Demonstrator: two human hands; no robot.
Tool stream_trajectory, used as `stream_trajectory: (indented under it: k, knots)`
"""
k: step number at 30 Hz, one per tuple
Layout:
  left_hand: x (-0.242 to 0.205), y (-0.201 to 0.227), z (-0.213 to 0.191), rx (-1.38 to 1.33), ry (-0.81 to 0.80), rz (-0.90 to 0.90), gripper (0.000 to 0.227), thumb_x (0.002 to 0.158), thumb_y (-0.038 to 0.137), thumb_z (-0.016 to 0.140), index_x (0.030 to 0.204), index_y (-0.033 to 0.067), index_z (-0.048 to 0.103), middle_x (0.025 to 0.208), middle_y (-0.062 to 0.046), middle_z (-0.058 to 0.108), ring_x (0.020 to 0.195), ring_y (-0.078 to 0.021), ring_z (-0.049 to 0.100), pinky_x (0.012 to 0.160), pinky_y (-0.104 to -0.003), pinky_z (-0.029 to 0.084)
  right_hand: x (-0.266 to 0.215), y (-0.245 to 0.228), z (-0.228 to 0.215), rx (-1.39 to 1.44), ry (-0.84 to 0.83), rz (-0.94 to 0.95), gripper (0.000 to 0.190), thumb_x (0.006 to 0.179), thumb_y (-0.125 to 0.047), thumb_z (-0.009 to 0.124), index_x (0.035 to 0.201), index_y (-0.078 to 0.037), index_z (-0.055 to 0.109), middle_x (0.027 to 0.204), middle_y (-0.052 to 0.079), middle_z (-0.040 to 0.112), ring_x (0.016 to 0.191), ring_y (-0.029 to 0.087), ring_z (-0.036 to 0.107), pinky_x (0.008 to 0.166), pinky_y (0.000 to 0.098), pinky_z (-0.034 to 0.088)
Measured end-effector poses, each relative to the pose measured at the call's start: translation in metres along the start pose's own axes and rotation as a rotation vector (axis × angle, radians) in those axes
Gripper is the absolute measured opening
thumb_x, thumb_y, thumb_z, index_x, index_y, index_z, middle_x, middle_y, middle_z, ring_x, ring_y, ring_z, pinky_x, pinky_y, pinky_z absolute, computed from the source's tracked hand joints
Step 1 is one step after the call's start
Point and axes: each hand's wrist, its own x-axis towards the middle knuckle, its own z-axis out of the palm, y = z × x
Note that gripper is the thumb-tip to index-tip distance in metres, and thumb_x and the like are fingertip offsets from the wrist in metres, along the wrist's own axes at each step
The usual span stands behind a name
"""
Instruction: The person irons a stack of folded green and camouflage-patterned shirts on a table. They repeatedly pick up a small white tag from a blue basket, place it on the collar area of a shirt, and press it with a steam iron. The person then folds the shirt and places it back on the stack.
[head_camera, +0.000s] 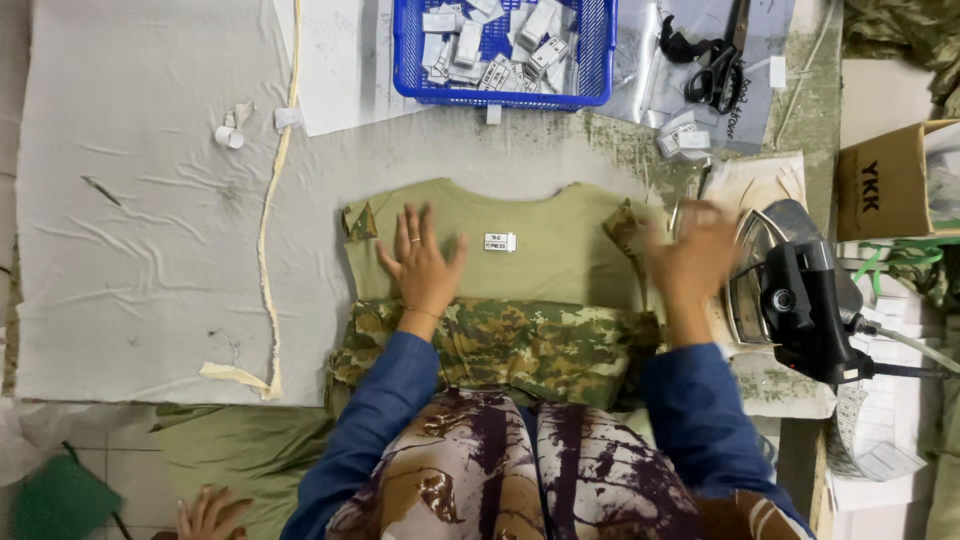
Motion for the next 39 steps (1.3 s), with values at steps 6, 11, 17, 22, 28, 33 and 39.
stream_trajectory:
  k: [6, 11, 17, 22, 28, 33, 39]
  knots:
    - [0.016, -0.053, -0.012, 0.055, -0.032, -0.017, 0.063, 0.098, 0.056, 0.033, 0.155, 0.0288, 0.025, 0.163, -0.004, 0.014, 0.15, -0.0194, 0.008, 0.113, -0.062, 0.011, -0.011, 0.186, 0.025, 0.128, -0.453, 0.371, 0.05, 0.111, -0.056, 0.053, 0.119, -0.007, 0.051, 0.097, 0.027, 0.07, 0.085, 0.052, 0.064, 0.069, 0.0579, 0.045]
    - [0.021, -0.053, 0.005, 0.074, 0.135, -0.006, 0.058, 0.1, 0.055, 0.035, 0.152, 0.0289, 0.035, 0.161, -0.003, 0.023, 0.148, -0.0186, 0.017, 0.112, -0.057, 0.014, 0.026, 0.126, -0.014, 0.2, -0.563, 0.344, 0.049, 0.108, -0.055, 0.052, 0.119, -0.008, 0.051, 0.1, 0.031, 0.068, 0.092, 0.054, 0.061, 0.069, 0.058, 0.044]
    - [0.014, -0.059, 0.0, -0.302, 0.096, -0.057, 0.052, 0.107, 0.05, 0.026, 0.151, 0.0252, 0.035, 0.161, -0.006, 0.025, 0.149, -0.0221, 0.019, 0.113, -0.061, 0.006, 0.038, -0.062, -0.061, 0.286, -0.59, -0.293, 0.048, 0.089, -0.053, 0.063, 0.119, -0.016, 0.056, 0.096, 0.019, 0.07, 0.088, 0.041, 0.07, 0.075, 0.0507, 0.055]
    - [0.017, -0.068, -0.006, -0.493, 0.111, -0.106, 0.048, 0.108, 0.044, 0.024, 0.153, 0.0275, 0.032, 0.159, 0.003, 0.03, 0.148, -0.0165, 0.023, 0.116, -0.056, 0.007, 0.048, -0.188, -0.068, 0.431, -0.486, -0.751, 0.045, 0.086, -0.055, 0.061, 0.114, -0.02, 0.057, 0.084, 0.016, 0.068, 0.075, 0.035, 0.072, 0.062, 0.0457, 0.057]
    - [-0.029, -0.049, -0.042, -0.238, 0.157, 0.087, 0.049, 0.101, 0.042, 0.053, 0.142, 0.0141, 0.047, 0.143, -0.012, 0.048, 0.136, -0.029, 0.04, 0.109, -0.058, 0.025, 0.052, -0.13, -0.04, 0.348, -0.569, -0.633, 0.055, 0.088, -0.056, 0.06, 0.125, -0.016, 0.056, 0.082, 0.02, 0.068, 0.078, 0.039, 0.072, 0.066, 0.0492, 0.056]
    - [-0.103, -0.02, 0.011, -0.184, 0.105, 0.739, 0.031, 0.094, 0.049, 0.055, 0.108, 0.0223, 0.064, 0.103, 0.002, 0.06, 0.094, -0.0188, 0.058, 0.078, -0.037, 0.045, 0.062, 0.032, -0.021, 0.223, -0.751, 0.004, 0.052, 0.098, -0.053, 0.055, 0.13, -0.013, 0.054, 0.099, 0.029, 0.07, 0.098, 0.048, 0.066, 0.081, 0.0566, 0.052]
    - [-0.122, -0.017, 0.026, -0.213, 0.018, 0.865, 0.032, 0.09, 0.054, 0.058, 0.103, 0.0264, 0.067, 0.093, 0.002, 0.058, 0.087, -0.0181, 0.055, 0.073, -0.033, 0.042, 0.009, 0.243, 0.095, 0.12, -0.512, 0.375, 0.07, 0.102, -0.077, 0.054, 0.125, -0.011, 0.057, 0.099, 0.028, 0.069, 0.093, 0.05, 0.066, 0.074, 0.0598, 0.051]
